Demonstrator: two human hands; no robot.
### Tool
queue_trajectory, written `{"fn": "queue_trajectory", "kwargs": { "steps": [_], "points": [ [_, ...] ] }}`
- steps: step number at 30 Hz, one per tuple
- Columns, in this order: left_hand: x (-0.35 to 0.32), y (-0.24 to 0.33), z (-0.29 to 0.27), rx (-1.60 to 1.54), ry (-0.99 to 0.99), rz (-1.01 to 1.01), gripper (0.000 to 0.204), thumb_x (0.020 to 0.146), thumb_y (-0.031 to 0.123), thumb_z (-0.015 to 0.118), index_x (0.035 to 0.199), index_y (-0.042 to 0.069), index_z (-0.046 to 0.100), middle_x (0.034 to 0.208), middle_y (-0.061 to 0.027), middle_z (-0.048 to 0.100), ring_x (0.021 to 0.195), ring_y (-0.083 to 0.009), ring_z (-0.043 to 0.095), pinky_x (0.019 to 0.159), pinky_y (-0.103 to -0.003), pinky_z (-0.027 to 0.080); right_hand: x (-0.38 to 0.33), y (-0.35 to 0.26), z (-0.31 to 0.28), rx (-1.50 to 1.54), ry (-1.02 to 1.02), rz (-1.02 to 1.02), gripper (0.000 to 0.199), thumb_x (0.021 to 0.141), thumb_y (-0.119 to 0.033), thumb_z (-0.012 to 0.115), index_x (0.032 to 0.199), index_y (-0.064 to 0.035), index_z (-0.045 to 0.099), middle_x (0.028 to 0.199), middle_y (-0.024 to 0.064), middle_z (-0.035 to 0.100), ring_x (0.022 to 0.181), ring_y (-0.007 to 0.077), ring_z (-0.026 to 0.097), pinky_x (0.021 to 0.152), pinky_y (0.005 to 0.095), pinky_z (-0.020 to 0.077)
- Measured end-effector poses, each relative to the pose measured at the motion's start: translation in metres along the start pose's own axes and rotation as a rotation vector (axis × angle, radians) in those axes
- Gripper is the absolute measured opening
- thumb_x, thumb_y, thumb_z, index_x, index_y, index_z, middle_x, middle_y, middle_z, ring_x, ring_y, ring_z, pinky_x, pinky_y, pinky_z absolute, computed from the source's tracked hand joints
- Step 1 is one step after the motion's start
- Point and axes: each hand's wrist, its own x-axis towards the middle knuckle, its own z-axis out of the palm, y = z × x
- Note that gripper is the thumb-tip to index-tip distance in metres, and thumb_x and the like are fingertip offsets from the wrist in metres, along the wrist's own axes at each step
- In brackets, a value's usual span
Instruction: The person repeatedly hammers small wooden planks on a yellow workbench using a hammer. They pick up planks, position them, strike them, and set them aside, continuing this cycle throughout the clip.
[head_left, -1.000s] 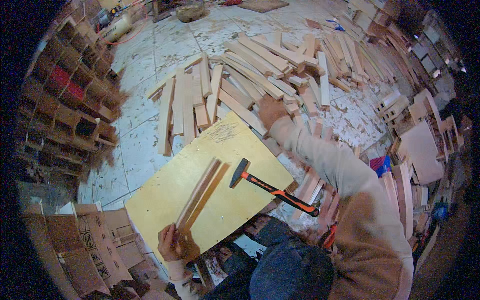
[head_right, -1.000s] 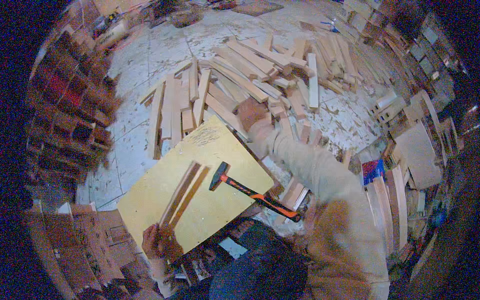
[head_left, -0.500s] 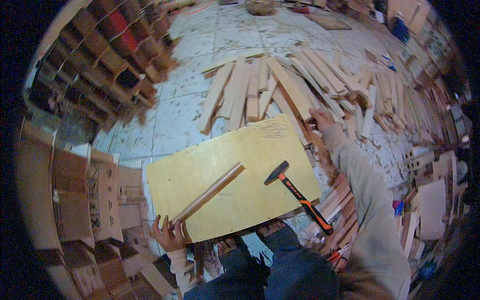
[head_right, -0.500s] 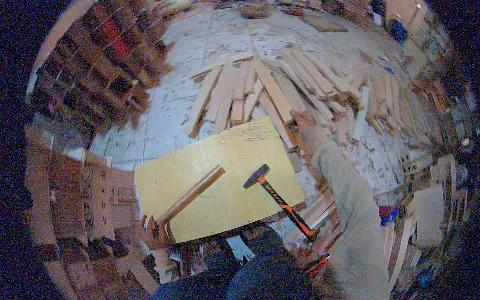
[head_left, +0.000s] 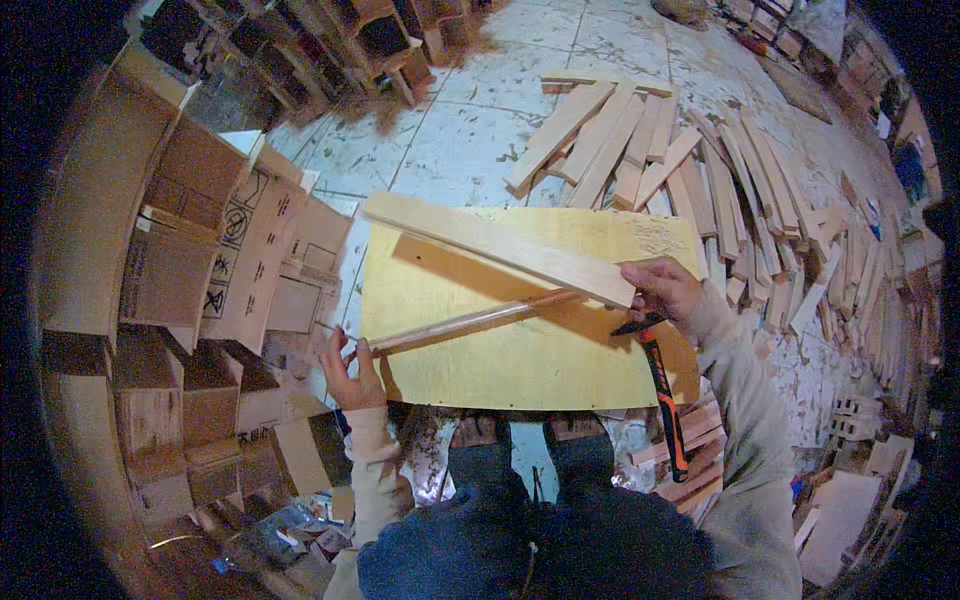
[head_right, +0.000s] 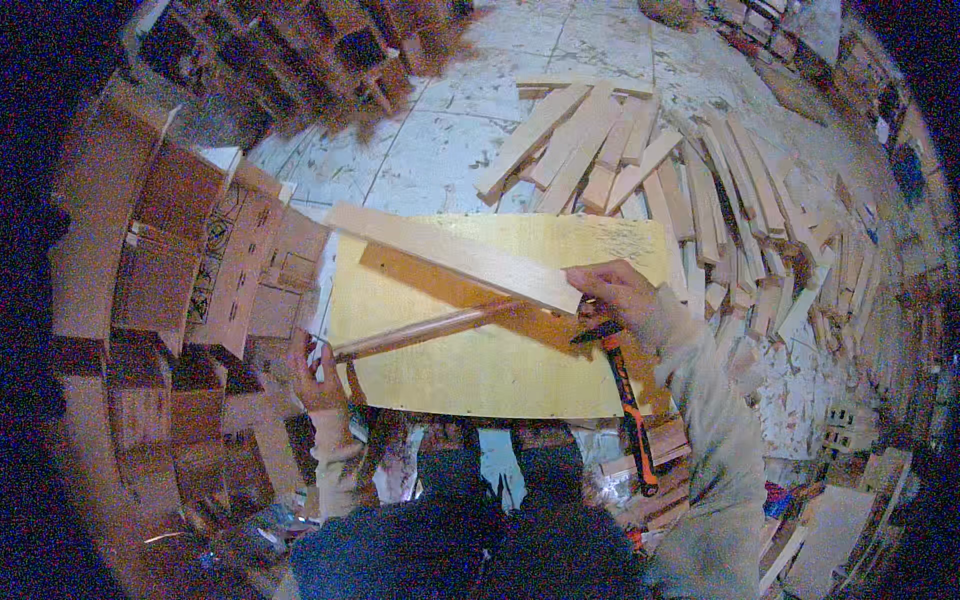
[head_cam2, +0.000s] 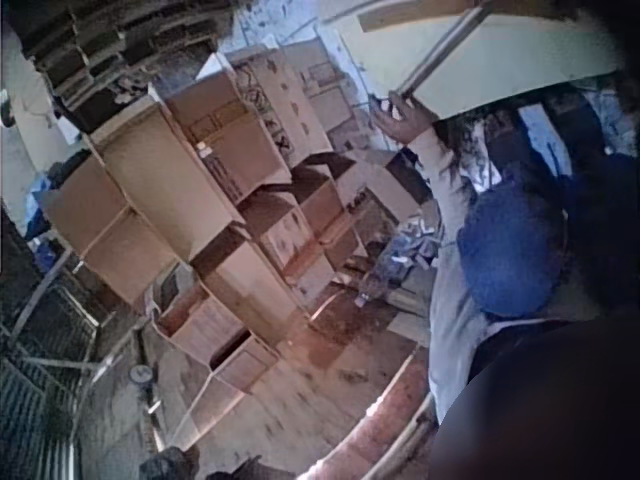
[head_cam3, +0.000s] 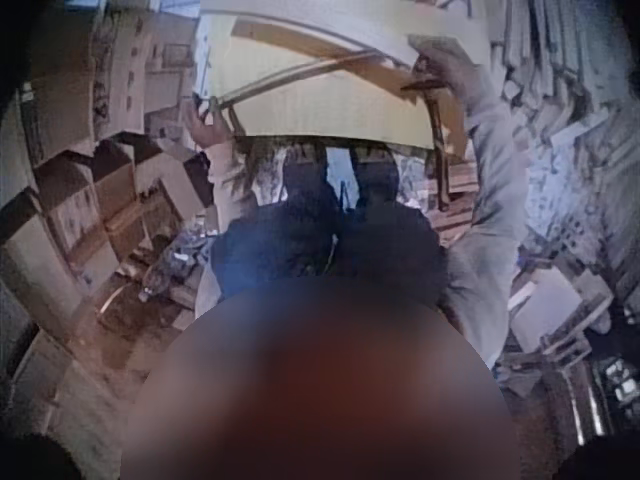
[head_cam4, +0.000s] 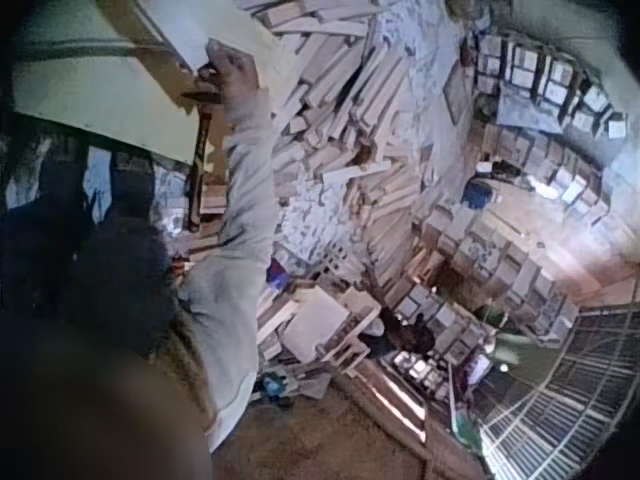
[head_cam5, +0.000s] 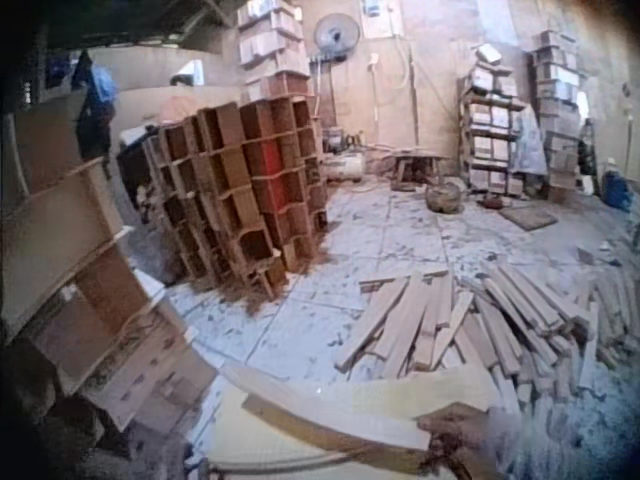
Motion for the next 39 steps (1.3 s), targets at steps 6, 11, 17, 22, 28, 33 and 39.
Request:
{"fn": "queue_trajectory", "kwargs": {
  "steps": [6,11,17,22,28,33,39],
  "points": [
    [0.002,-0.028,0.011,-0.595,0.072,-0.13,0.071,0.085,-0.001,0.055,0.148,0.006,0.024,0.138,-0.0203,0.047,0.122,-0.0294,0.051,0.098,-0.039,0.043,0.045,-0.014,0.01,-0.241,-0.285,0.035,0.038,0.093,-0.038,0.06,0.087,-0.0016,0.069,0.067,-0.0017,0.056,0.059,0.0086,0.049,0.058,0.0251,0.0423],
    [0.015,-0.063,0.011,-0.972,0.05,-0.178,0.059,0.084,0.002,0.059,0.139,0.001,0.036,0.128,-0.0213,0.054,0.113,-0.0268,0.055,0.097,-0.039,0.045,0.065,-0.026,0.01,-0.455,-0.497,0.13,0.041,0.093,-0.043,0.059,0.089,-0.004,0.071,0.066,-0.0036,0.058,0.059,0.0058,0.048,0.056,0.0253,0.0399],
    [0.017,-0.047,-0.012,-0.596,0.076,-0.489,0.026,0.091,0.015,0.063,0.111,-0.002,0.062,0.109,-0.0121,0.066,0.097,-0.0211,0.062,0.089,-0.035,0.049,0.071,-0.019,0.017,-0.496,-0.275,-0.125,0.04,0.093,-0.041,0.058,0.105,-0.0052,0.069,0.079,0.0032,0.062,0.072,0.0106,0.055,0.066,0.0297,0.0464],
    [0.0,-0.02,-0.009,-0.495,0.154,-0.492,0.029,0.088,0.015,0.068,0.111,-0.003,0.065,0.105,-0.0108,0.068,0.093,-0.0167,0.062,0.084,-0.029,0.05,0.063,0.009,0.039,-0.587,0.316,-0.295,0.038,0.091,-0.031,0.063,0.12,-0.0087,0.056,0.092,0.0134,0.065,0.086,0.0184,0.062,0.078,0.0344,0.0501],
    [-0.018,-0.025,-0.001,-0.472,0.136,-0.535,0.03,0.088,0.014,0.068,0.113,-0.003,0.064,0.108,-0.0123,0.067,0.095,-0.0164,0.063,0.085,-0.029,0.05,0.044,0.044,0.063,-0.683,0.57,-0.475,0.027,0.091,-0.015,0.061,0.113,-0.0027,0.054,0.088,0.0095,0.058,0.078,0.0175,0.054,0.07,0.0287,0.0461],
    [-0.018,-0.027,0.003,-0.468,0.116,-0.475,0.031,0.089,0.015,0.067,0.114,-0.004,0.063,0.106,-0.0121,0.067,0.095,-0.0168,0.063,0.087,-0.029,0.05,0.031,0.07,0.083,-0.81,0.734,-0.758,0.027,0.089,-0.004,0.056,0.115,0.0015,0.057,0.103,0.0219,0.06,0.095,0.0345,0.061,0.084,0.038,0.0498],
    [-0.027,-0.026,0.009,-0.461,0.112,-0.24,0.032,0.088,0.006,0.066,0.118,-0.003,0.061,0.117,-0.0132,0.063,0.1,-0.0177,0.061,0.086,-0.029,0.05,0.03,0.092,0.084,-0.793,0.839,-0.857,0.026,0.085,0.003,0.06,0.11,-0.0001,0.063,0.097,0.0194,0.063,0.086,0.032,0.064,0.075,0.035,0.0534]
  ]
}}
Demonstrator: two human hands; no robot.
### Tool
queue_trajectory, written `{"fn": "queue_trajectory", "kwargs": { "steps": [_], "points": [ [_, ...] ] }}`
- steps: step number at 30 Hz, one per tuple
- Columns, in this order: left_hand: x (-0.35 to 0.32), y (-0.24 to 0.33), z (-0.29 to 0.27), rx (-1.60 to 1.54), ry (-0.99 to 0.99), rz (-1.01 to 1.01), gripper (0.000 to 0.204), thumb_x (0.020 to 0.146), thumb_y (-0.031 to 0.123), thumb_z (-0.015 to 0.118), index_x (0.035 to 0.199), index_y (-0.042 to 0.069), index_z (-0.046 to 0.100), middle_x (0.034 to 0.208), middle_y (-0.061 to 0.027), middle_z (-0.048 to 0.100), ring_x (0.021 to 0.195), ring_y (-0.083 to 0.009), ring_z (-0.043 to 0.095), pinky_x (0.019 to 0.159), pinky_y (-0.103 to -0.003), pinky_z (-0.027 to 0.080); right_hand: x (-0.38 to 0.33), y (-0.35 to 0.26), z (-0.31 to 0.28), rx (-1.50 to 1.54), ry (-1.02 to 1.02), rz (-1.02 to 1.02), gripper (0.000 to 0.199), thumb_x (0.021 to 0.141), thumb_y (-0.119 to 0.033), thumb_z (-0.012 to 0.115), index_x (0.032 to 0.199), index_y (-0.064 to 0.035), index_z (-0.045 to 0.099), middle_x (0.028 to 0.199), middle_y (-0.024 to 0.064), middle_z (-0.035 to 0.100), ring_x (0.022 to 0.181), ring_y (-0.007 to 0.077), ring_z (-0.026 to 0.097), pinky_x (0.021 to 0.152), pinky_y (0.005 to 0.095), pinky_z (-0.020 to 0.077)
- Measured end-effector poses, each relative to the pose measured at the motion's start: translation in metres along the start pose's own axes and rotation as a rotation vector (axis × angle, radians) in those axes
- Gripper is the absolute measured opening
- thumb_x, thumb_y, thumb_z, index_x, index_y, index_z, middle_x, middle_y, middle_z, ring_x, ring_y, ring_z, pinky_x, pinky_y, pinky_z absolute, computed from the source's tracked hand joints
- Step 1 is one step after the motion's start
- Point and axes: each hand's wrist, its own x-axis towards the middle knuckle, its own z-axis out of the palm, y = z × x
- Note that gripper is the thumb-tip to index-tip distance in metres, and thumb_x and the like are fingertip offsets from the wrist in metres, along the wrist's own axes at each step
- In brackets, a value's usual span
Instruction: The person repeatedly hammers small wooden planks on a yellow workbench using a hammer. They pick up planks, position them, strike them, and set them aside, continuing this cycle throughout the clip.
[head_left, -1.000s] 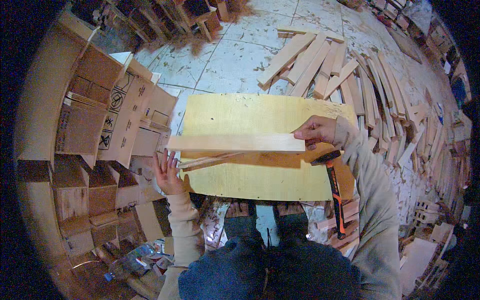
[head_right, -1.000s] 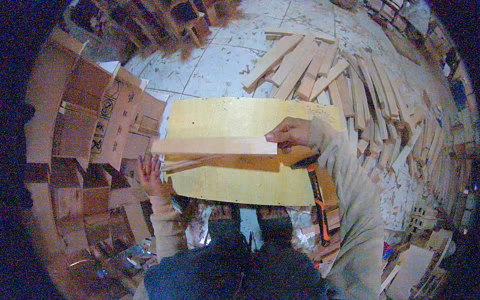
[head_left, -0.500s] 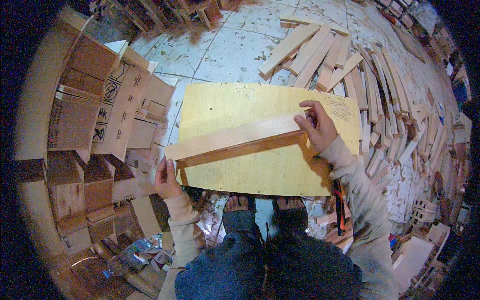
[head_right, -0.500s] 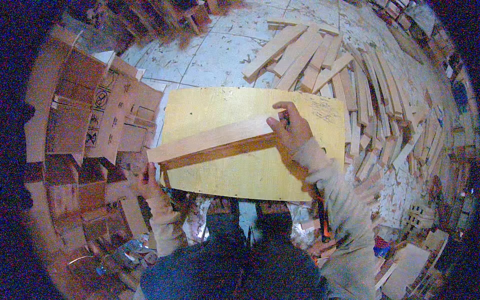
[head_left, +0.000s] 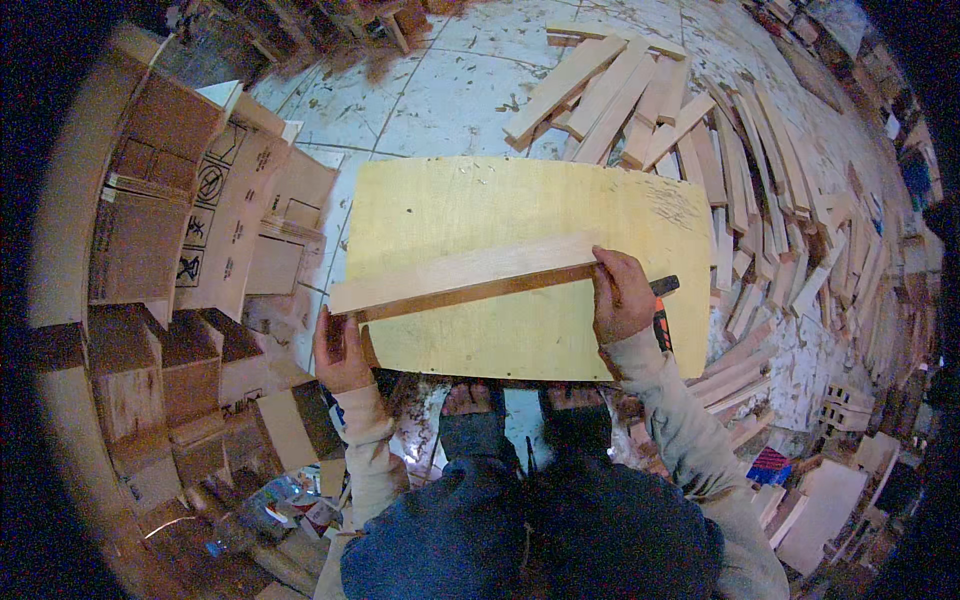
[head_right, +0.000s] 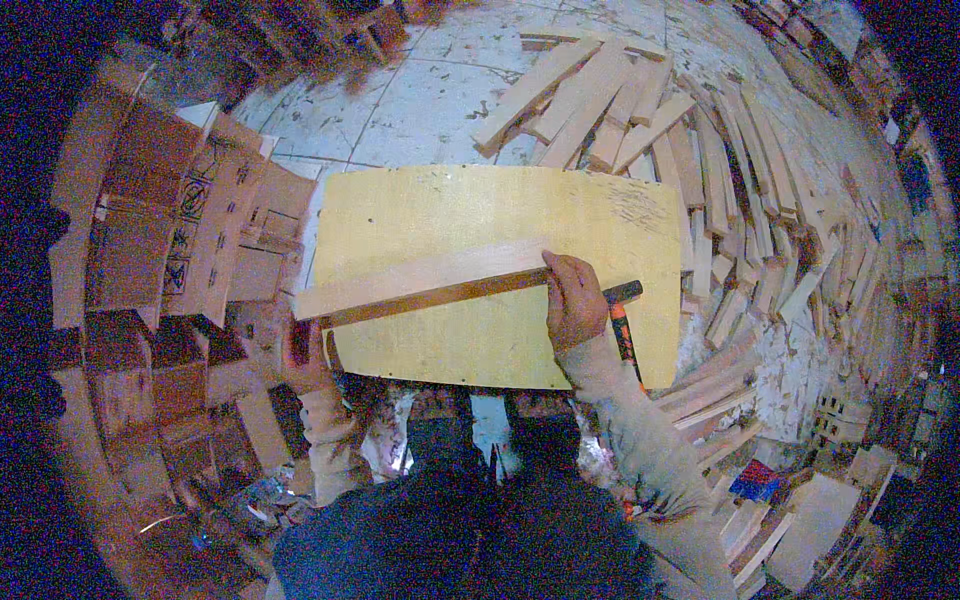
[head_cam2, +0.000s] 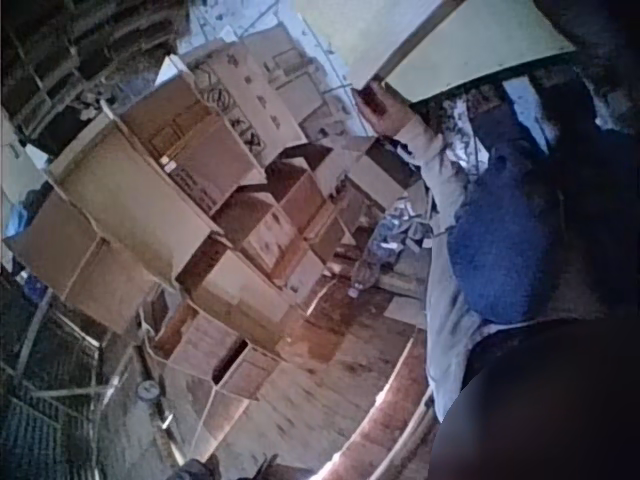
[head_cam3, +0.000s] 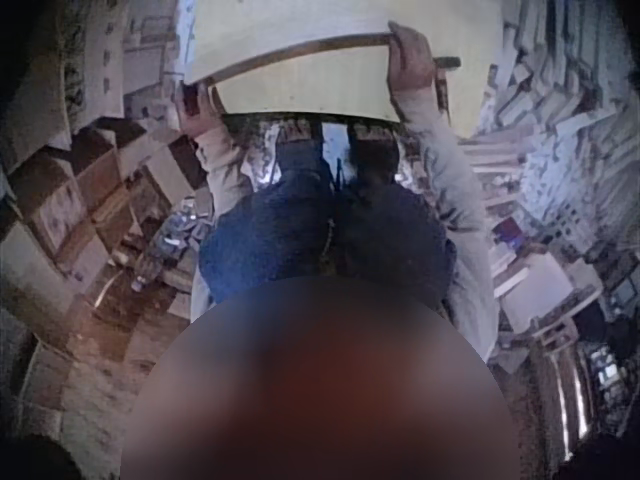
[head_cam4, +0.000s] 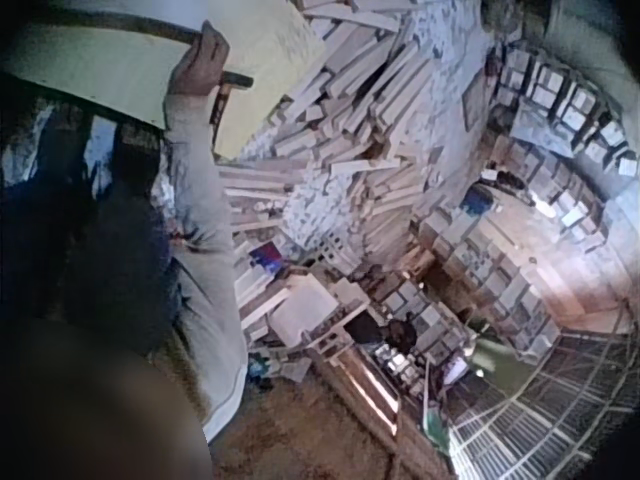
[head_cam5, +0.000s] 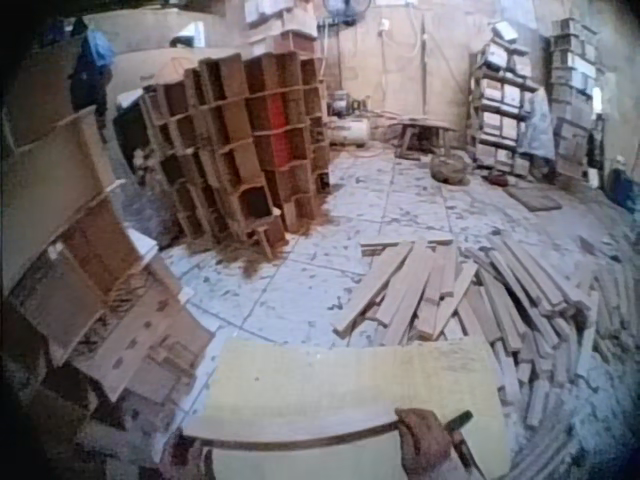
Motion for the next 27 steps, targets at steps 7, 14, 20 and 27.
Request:
{"fn": "queue_trajectory", "kwargs": {
  "steps": [7,14,20,27],
  "points": [
    [0.021,-0.028,-0.018,0.052,-0.079,-0.025,0.033,0.083,0.001,0.069,0.116,0.0,0.065,0.107,-0.0102,0.063,0.096,-0.0161,0.061,0.083,-0.028,0.051,0.013,0.015,0.008,0.012,-0.037,0.125,0.028,0.083,0.003,0.062,0.109,-0.0045,0.068,0.089,0.0132,0.064,0.073,0.019,0.066,0.063,0.0285,0.0536],
    [0.035,0.011,-0.026,0.125,-0.177,-0.274,0.035,0.082,0.001,0.071,0.116,0.001,0.066,0.1,-0.0074,0.066,0.094,-0.0152,0.061,0.085,-0.027,0.049,0.019,0.013,0.006,0.118,-0.056,0.172,0.026,0.082,0.006,0.06,0.106,-0.0015,0.068,0.085,0.0116,0.064,0.066,0.0146,0.063,0.059,0.0256,0.0517],
    [0.045,0.022,-0.025,0.142,-0.252,-0.28,0.033,0.081,0.0,0.071,0.114,0.001,0.067,0.103,-0.0081,0.066,0.095,-0.0151,0.061,0.086,-0.027,0.049,0.023,0.008,0.007,0.088,-0.047,0.192,0.025,0.081,0.007,0.061,0.104,0.0,0.069,0.085,0.0125,0.065,0.066,0.0154,0.063,0.06,0.0267,0.0522],
    [0.043,0.012,-0.031,0.354,-0.29,0.09,0.029,0.081,-0.003,0.069,0.11,-0.001,0.069,0.1,-0.0125,0.068,0.093,-0.0179,0.063,0.085,-0.029,0.05,0.015,0.005,0.006,-0.069,-0.017,0.067,0.026,0.08,0.005,0.064,0.105,-0.0009,0.067,0.091,0.0182,0.065,0.079,0.0274,0.067,0.067,0.0321,0.0545]
  ]
}}
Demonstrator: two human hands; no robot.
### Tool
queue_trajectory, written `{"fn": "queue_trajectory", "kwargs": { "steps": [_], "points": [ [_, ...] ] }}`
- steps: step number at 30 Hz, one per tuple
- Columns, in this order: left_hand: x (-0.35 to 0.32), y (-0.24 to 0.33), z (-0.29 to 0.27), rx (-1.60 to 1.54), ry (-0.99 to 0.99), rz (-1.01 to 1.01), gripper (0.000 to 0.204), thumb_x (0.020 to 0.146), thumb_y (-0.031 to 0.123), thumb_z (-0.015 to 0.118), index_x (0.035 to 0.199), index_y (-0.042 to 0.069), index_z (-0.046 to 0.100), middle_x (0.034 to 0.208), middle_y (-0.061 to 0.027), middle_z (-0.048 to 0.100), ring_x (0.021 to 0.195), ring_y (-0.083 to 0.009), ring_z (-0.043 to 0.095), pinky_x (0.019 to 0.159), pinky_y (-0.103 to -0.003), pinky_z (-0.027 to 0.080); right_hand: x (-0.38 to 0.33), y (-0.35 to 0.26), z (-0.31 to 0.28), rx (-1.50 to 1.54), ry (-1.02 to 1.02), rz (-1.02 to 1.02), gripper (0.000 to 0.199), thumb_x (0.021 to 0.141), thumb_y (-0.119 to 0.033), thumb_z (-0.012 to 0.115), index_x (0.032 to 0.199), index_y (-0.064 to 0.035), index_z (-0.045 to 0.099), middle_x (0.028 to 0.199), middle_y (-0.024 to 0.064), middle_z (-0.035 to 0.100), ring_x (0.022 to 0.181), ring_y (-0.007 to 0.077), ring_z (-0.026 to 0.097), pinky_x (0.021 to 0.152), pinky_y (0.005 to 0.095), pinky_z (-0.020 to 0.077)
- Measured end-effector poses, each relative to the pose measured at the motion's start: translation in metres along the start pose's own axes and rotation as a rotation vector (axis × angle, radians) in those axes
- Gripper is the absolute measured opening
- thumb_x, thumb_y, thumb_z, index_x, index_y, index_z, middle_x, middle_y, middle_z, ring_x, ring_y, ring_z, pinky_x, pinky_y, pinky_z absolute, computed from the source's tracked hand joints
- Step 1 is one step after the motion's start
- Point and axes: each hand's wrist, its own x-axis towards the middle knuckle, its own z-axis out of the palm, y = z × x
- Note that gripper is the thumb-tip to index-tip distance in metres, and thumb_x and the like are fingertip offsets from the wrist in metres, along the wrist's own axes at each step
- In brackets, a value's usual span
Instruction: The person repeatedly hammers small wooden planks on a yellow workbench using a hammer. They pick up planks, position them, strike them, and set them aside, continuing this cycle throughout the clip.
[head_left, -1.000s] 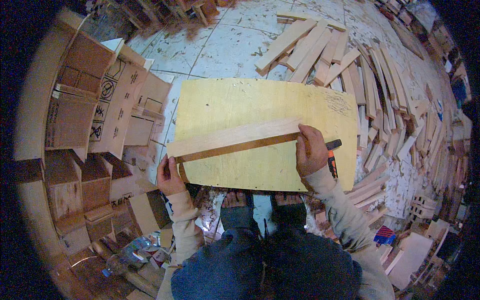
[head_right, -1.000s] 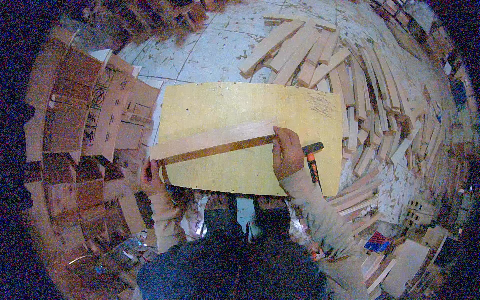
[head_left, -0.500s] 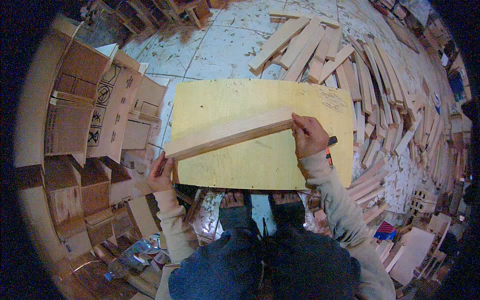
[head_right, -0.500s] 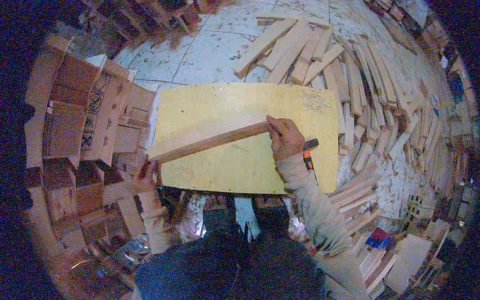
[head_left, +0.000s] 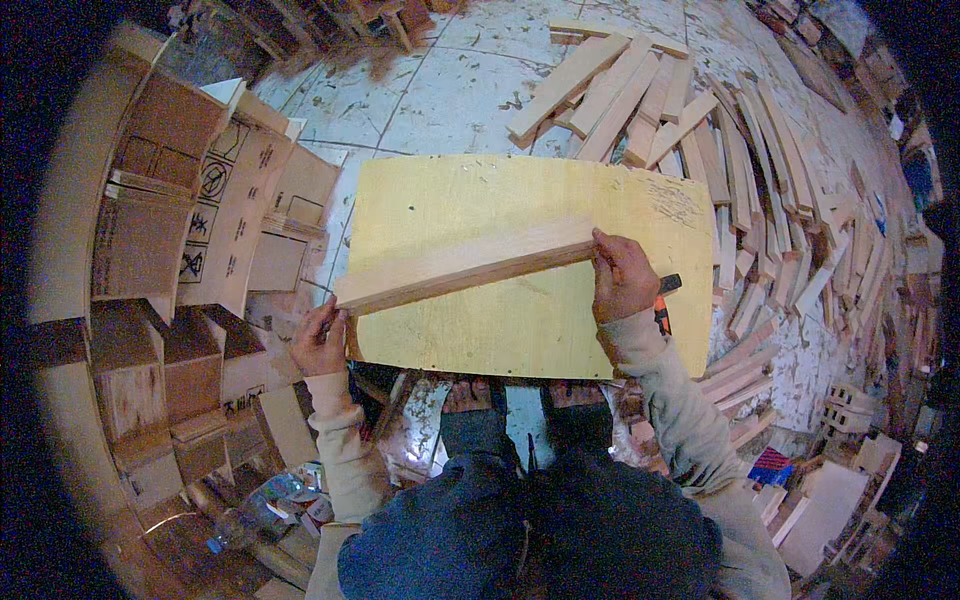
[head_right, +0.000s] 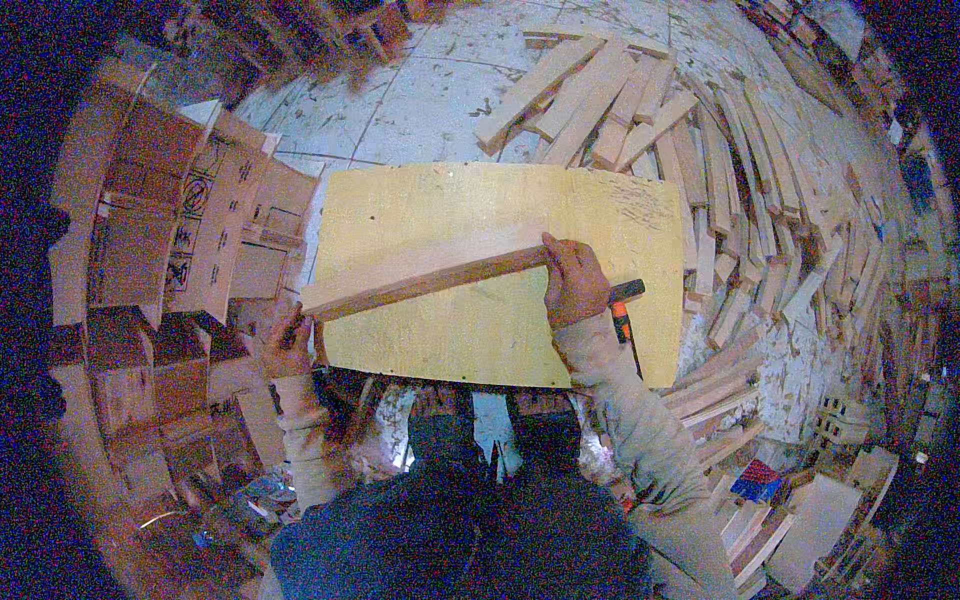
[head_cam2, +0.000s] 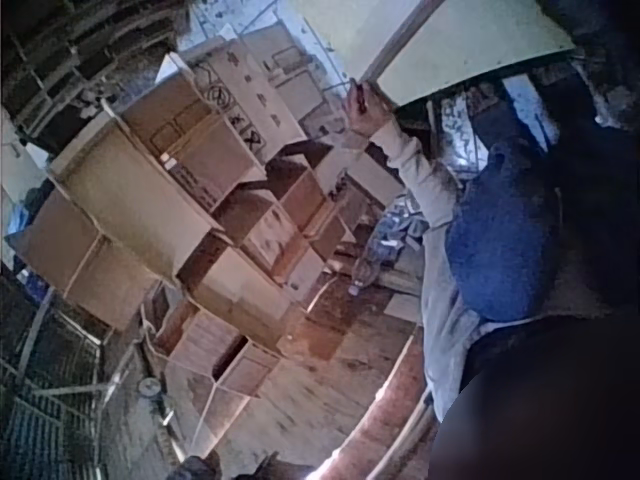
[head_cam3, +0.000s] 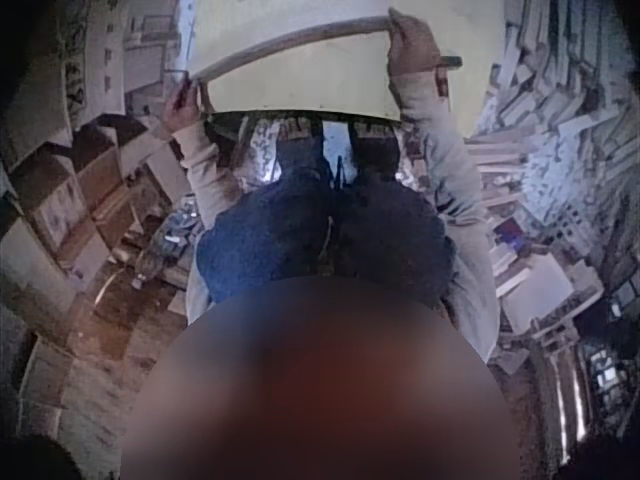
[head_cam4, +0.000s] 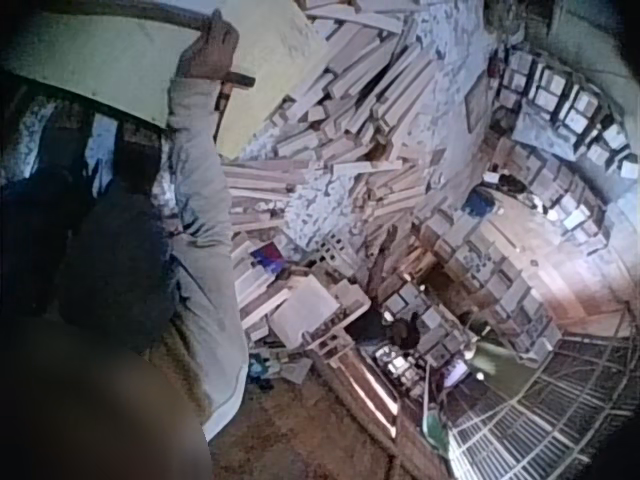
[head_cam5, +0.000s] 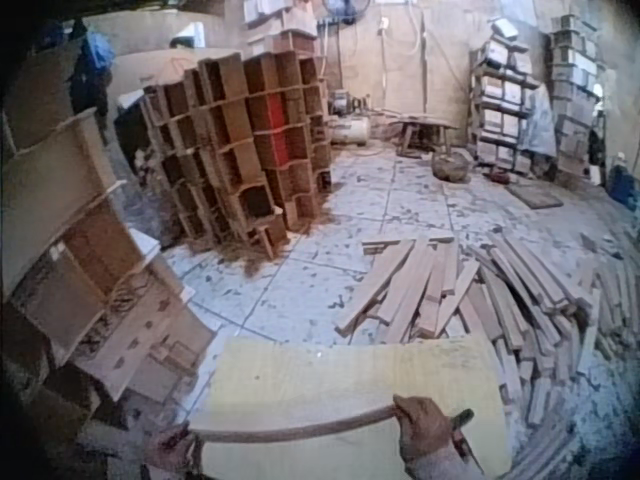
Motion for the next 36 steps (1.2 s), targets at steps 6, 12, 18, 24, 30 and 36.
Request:
{"fn": "queue_trajectory", "kwargs": {
  "steps": [6,12,18,24,30,36],
  "points": [
    [0.0,-0.005,0.013,0.005,0.131,0.079,0.03,0.081,-0.003,0.069,0.11,0.0,0.069,0.103,-0.0136,0.067,0.093,-0.0175,0.063,0.083,-0.029,0.051,0.0,0.005,0.01,0.01,0.086,-0.056,0.027,0.08,0.006,0.064,0.106,-0.0005,0.065,0.094,0.0197,0.064,0.082,0.0295,0.067,0.073,0.0341,0.0547],
    [0.012,-0.018,0.021,-0.184,0.122,-0.056,0.03,0.081,-0.001,0.07,0.112,-0.001,0.068,0.11,-0.0129,0.065,0.096,-0.0167,0.063,0.085,-0.028,0.05,0.004,0.01,0.01,0.108,0.055,-0.033,0.026,0.08,0.008,0.063,0.105,0.0007,0.065,0.092,0.0183,0.064,0.081,0.0261,0.066,0.074,0.0311,0.0542],
    [0.003,-0.018,0.019,-0.057,0.143,0.115,0.028,0.08,-0.004,0.07,0.108,-0.002,0.068,0.105,-0.0119,0.066,0.092,-0.016,0.063,0.082,-0.028,0.052,-0.001,0.008,0.009,0.107,0.053,-0.008,0.025,0.08,0.01,0.061,0.104,0.001,0.065,0.091,0.0165,0.064,0.081,0.0233,0.066,0.073,0.0299,0.0539],
    [0.002,-0.015,0.029,-0.269,0.194,-0.113,0.029,0.08,-0.007,0.069,0.108,-0.004,0.066,0.101,-0.0107,0.066,0.087,-0.0156,0.063,0.079,-0.027,0.053,0.002,0.009,0.014,0.103,0.064,-0.035,0.029,0.079,0.01,0.061,0.107,0.0008,0.063,0.091,0.0165,0.063,0.078,0.0248,0.066,0.072,0.0315,0.0541],
    [0.001,-0.015,0.031,-0.41,0.182,-0.127,0.028,0.081,-0.008,0.067,0.109,-0.002,0.066,0.099,-0.0097,0.066,0.086,-0.015,0.063,0.079,-0.027,0.053,-0.003,0.011,0.016,0.022,0.029,-0.025,0.031,0.078,0.01,0.062,0.108,0.0008,0.062,0.093,0.0182,0.061,0.082,0.0297,0.064,0.072,0.0349,0.0542],
    [0.0,-0.026,0.027,-0.218,0.179,0.029,0.025,0.082,-0.005,0.068,0.106,-0.001,0.068,0.097,-0.0093,0.066,0.085,-0.0153,0.063,0.078,-0.028,0.052,0.004,0.012,0.012,-0.238,-0.003,-0.326,0.036,0.077,0.005,0.066,0.112,-0.002,0.062,0.103,0.0199,0.062,0.09,0.032,0.063,0.071,0.0366,0.0535]
  ]
}}
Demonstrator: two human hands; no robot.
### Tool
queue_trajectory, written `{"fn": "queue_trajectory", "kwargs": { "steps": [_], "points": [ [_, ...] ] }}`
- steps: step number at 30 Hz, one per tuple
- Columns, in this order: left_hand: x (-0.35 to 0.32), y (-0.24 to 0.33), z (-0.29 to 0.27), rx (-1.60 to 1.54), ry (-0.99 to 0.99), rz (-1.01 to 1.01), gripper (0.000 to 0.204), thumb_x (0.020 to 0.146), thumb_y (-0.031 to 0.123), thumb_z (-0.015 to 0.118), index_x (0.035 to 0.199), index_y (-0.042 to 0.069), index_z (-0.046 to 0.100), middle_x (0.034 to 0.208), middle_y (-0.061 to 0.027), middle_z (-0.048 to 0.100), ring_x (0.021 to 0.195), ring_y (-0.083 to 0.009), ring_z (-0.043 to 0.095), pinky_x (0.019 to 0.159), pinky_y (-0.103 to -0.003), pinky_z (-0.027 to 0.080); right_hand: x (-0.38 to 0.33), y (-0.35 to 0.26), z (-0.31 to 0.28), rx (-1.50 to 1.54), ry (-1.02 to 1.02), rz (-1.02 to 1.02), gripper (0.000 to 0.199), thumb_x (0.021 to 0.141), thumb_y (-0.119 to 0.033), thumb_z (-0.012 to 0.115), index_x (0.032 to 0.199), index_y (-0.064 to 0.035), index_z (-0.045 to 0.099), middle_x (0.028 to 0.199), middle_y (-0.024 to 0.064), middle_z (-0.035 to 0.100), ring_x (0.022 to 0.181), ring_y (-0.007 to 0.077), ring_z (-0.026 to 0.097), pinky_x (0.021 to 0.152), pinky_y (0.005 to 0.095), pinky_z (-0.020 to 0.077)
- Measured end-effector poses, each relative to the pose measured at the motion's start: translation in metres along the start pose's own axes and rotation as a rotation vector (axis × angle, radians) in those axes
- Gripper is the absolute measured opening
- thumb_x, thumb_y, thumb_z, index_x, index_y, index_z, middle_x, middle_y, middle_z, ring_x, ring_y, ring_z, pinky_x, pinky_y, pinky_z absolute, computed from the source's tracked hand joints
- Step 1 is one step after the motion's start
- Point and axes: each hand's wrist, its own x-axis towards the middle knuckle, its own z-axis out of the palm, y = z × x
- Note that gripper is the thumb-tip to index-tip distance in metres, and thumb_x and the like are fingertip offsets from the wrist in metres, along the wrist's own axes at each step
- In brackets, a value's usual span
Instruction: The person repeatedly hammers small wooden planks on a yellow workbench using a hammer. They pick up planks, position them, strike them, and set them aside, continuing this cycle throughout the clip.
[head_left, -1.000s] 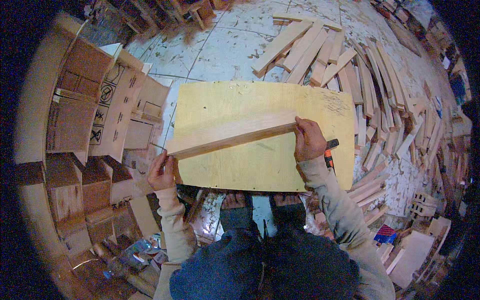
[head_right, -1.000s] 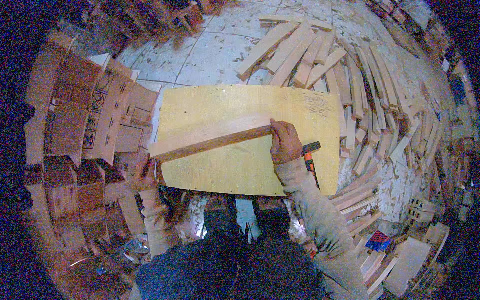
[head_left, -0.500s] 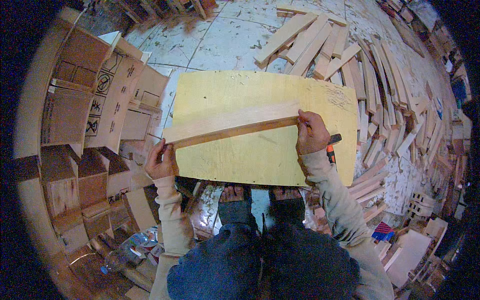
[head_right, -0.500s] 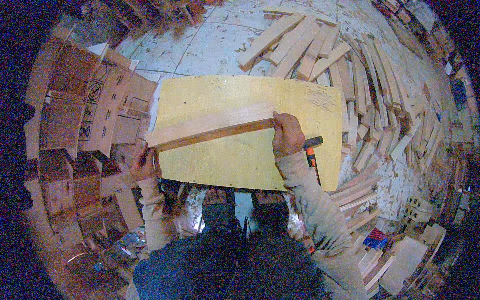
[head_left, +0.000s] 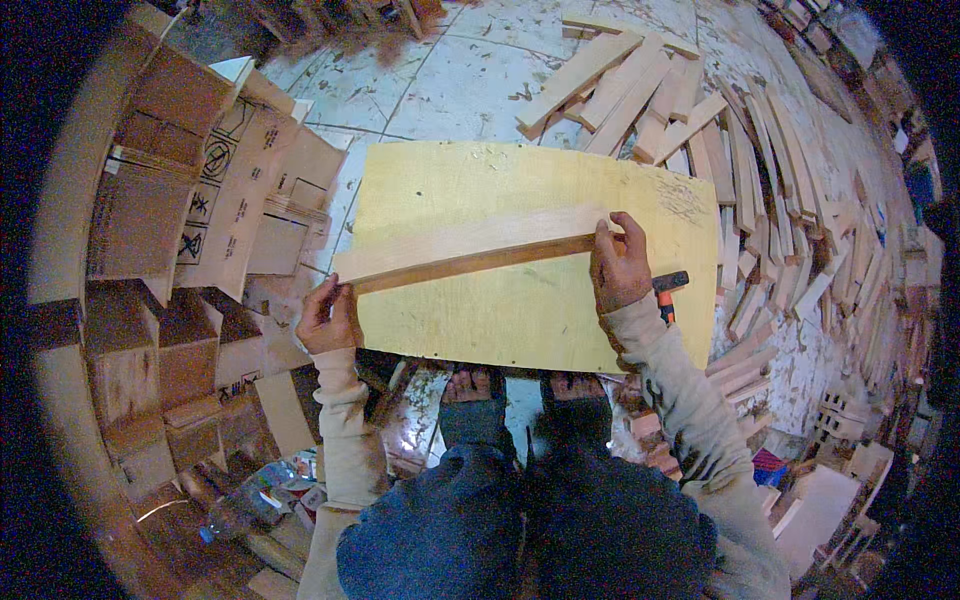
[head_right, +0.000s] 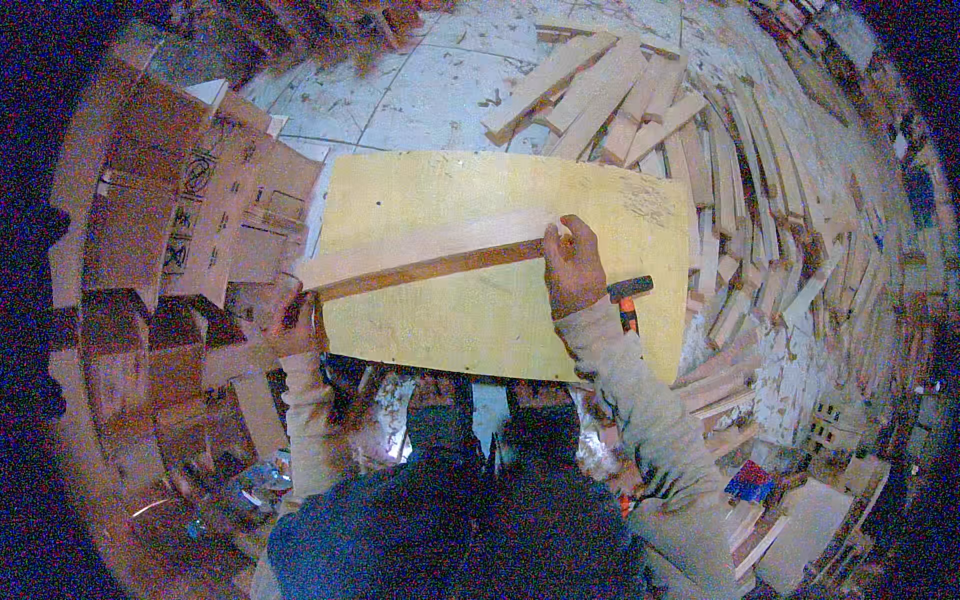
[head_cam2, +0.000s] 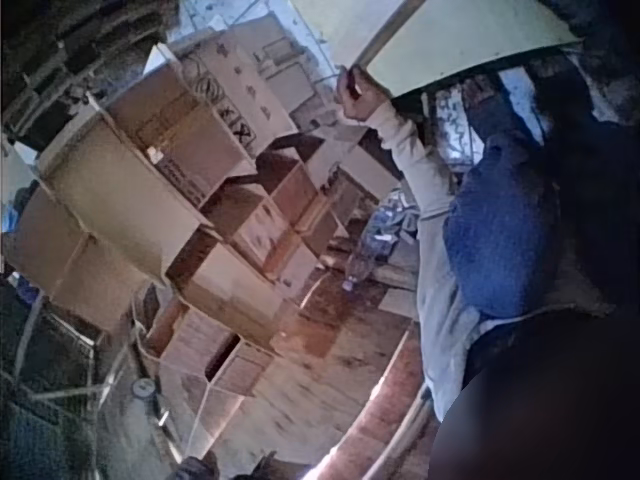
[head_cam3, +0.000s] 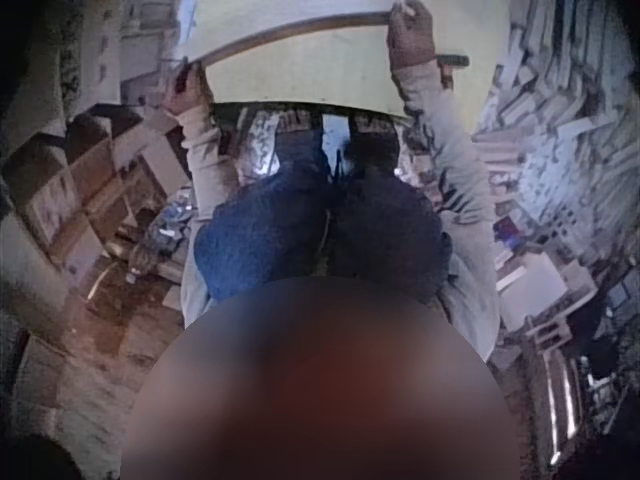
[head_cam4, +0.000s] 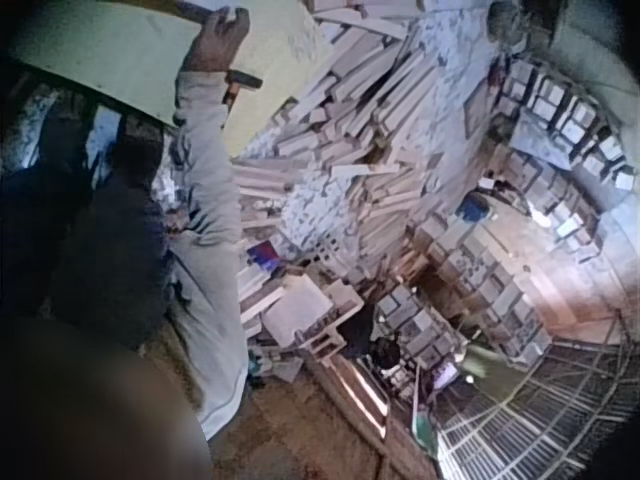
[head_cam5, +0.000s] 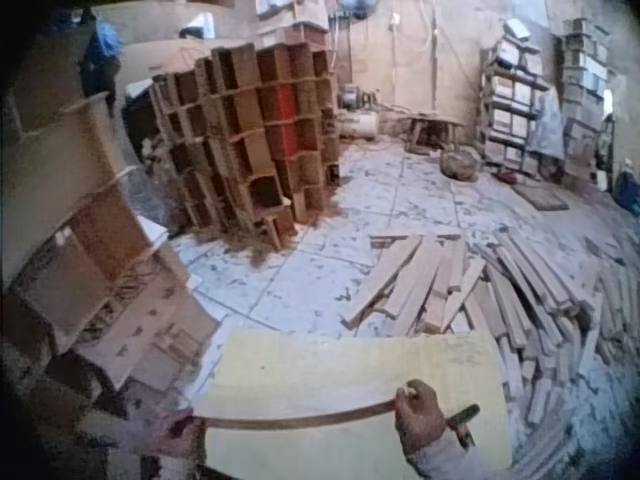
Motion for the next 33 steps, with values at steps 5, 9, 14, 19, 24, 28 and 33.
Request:
{"fn": "queue_trajectory", "kwargs": {
  "steps": [5,9,14,19,24,28,33],
  "points": [
    [0.0,-0.01,0.003,-0.024,0.035,-0.046,0.022,0.081,-0.003,0.069,0.103,-0.001,0.069,0.096,-0.0111,0.068,0.086,-0.0167,0.064,0.078,-0.028,0.052,0.009,0.004,-0.014,-0.11,-0.051,-0.172,0.035,0.076,-0.006,0.065,0.111,-0.0061,0.064,0.104,0.0151,0.064,0.08,0.0243,0.064,0.058,0.034,0.0484],
    [0.0,0.006,0.004,-0.032,0.042,-0.185,0.025,0.082,0.0,0.069,0.107,0.0,0.068,0.1,-0.0129,0.069,0.087,-0.0173,0.064,0.079,-0.029,0.052,0.012,0.001,-0.022,-0.099,-0.107,-0.222,0.035,0.075,-0.007,0.066,0.11,-0.0041,0.064,0.103,0.0143,0.065,0.077,0.0235,0.063,0.057,0.0334,0.048],
    [0.0,0.05,-0.043,0.446,-0.05,0.251,0.026,0.088,0.007,0.064,0.113,0.002,0.066,0.104,-0.0137,0.069,0.091,-0.0216,0.067,0.079,-0.031,0.053,0.015,0.003,-0.022,-0.089,-0.109,-0.241,0.036,0.074,-0.007,0.065,0.109,-0.0022,0.064,0.102,0.0146,0.065,0.077,0.0237,0.062,0.057,0.0329,0.0484],
    [-0.021,0.048,-0.146,0.743,-0.084,-0.274,0.02,0.086,0.013,0.064,0.102,0.002,0.068,0.095,-0.0186,0.069,0.086,-0.0316,0.068,0.08,-0.039,0.053,0.013,0.006,-0.018,-0.079,-0.111,-0.241,0.035,0.073,-0.007,0.063,0.108,-0.0015,0.064,0.102,0.0155,0.065,0.079,0.0244,0.062,0.058,0.0335,0.0498],
    [-0.061,-0.027,-0.176,0.897,-0.798,-0.145,0.018,0.083,0.011,0.06,0.098,0.005,0.066,0.091,-0.0192,0.068,0.086,-0.0394,0.064,0.076,-0.046,0.051,0.011,0.008,-0.016,-0.103,-0.151,-0.24,0.038,0.073,-0.008,0.062,0.111,-0.0016,0.062,0.104,0.015,0.063,0.082,0.0247,0.062,0.06,0.0339,0.051],
    [-0.072,-0.048,-0.161,0.888,-0.769,-0.027,0.02,0.08,0.009,0.061,0.099,0.005,0.066,0.09,-0.0188,0.066,0.085,-0.0388,0.064,0.075,-0.045,0.051,0.009,0.009,-0.015,-0.086,-0.147,-0.226,0.038,0.075,-0.008,0.06,0.112,-0.0015,0.06,0.104,0.0147,0.061,0.082,0.0258,0.061,0.06,0.034,0.0514],
    [-0.074,-0.016,-0.147,0.696,-0.655,-0.249,0.021,0.078,0.008,0.062,0.099,0.006,0.066,0.091,-0.0184,0.065,0.083,-0.0384,0.063,0.074,-0.045,0.051,0.007,0.009,-0.014,-0.084,-0.117,-0.22,0.037,0.075,-0.007,0.059,0.112,-0.0019,0.06,0.101,0.0133,0.06,0.081,0.0248,0.061,0.058,0.0341,0.0509]
  ]
}}
